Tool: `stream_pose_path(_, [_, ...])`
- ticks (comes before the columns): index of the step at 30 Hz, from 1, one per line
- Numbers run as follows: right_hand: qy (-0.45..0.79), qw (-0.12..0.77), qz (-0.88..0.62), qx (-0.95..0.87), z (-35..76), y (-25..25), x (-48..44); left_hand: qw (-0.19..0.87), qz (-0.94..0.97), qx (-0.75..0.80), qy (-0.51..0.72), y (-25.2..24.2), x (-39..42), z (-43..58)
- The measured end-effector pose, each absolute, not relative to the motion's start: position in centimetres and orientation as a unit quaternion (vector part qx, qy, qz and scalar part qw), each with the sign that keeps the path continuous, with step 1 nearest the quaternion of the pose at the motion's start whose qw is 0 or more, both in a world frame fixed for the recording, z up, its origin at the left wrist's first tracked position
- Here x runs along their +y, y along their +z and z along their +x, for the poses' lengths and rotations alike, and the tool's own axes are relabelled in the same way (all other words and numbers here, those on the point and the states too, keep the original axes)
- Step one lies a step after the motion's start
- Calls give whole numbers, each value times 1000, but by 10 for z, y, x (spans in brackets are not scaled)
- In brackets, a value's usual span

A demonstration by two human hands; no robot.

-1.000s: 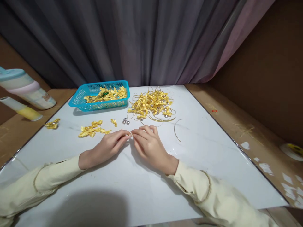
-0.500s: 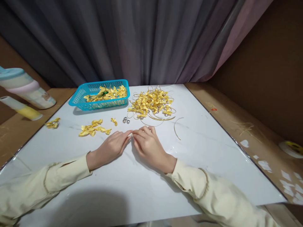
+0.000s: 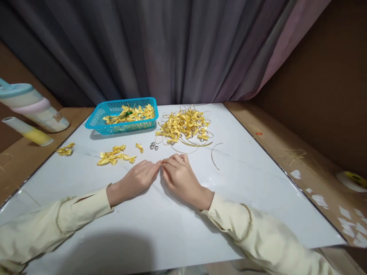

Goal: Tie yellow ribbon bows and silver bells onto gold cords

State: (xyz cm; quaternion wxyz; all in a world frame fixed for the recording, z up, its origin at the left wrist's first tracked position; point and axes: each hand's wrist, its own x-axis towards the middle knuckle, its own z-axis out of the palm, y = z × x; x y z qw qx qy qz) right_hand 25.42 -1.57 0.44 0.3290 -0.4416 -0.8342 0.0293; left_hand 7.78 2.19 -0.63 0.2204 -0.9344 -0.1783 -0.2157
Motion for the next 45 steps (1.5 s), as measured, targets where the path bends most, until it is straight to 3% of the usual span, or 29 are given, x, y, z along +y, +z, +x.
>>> stream_pose_path(12, [81, 340, -469, -811, 255, 4, -12, 84, -937, -226, -252, -13, 24, 80])
stream_pose_path(29, [189, 343, -479, -785, 258, 3, -9, -298, -856, -330, -263, -1, 29, 77])
stream_pose_path(39, [-8, 322, -459, -828, 259, 9, -14, -318, -834, -354, -280, 0, 33, 79])
stream_pose_path(45, [-37, 287, -446, -847, 256, 6, -12, -314, -839, -354, -270, 2, 32, 79])
